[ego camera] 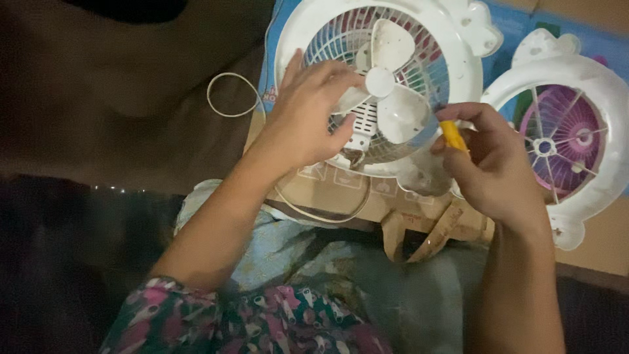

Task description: The person disassembles a small white electric fan by removing the front grille and then unscrewing the central hub to detach the fan blades. They use a yellow screwdriver to loosen the screw and separate the components.

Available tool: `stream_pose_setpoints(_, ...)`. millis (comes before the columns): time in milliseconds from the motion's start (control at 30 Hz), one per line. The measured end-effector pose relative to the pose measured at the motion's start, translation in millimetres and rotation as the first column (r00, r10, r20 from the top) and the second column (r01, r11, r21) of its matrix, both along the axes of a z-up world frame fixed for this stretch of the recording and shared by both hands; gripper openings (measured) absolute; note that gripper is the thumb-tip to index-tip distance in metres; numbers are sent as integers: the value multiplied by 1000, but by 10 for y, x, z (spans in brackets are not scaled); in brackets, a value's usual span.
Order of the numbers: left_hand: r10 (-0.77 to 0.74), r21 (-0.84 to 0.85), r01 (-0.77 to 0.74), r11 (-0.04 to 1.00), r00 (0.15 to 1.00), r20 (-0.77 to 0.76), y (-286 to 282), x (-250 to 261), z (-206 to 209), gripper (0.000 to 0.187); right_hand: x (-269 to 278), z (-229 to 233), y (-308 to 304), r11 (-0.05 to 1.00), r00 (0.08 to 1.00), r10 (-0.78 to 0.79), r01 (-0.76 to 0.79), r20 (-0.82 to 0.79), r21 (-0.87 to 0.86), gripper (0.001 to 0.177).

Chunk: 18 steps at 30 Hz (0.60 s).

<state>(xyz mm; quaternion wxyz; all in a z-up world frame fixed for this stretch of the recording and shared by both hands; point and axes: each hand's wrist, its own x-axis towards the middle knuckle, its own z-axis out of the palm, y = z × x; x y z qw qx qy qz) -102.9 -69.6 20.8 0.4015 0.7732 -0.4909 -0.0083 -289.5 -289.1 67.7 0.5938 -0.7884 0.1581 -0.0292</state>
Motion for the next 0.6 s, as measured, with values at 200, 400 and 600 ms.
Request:
stream_pose_setpoints(200, 36, -42, -37, 998, 999, -14, 32, 32, 63, 24, 55, 57, 163, 988, 994, -96, 90, -44, -130, 34)
stream_pose_setpoints(400, 185, -29, -183, 983, 977, 105, 62, 94, -10, 36, 87, 77, 307, 896, 981, -112, 29, -160, -444, 27)
stream_pose_setpoints(600, 399, -52, -401, 915, 916, -41, 157, 296, -190, 63, 73, 97, 321, 937, 995, -78, 49, -69, -345, 29)
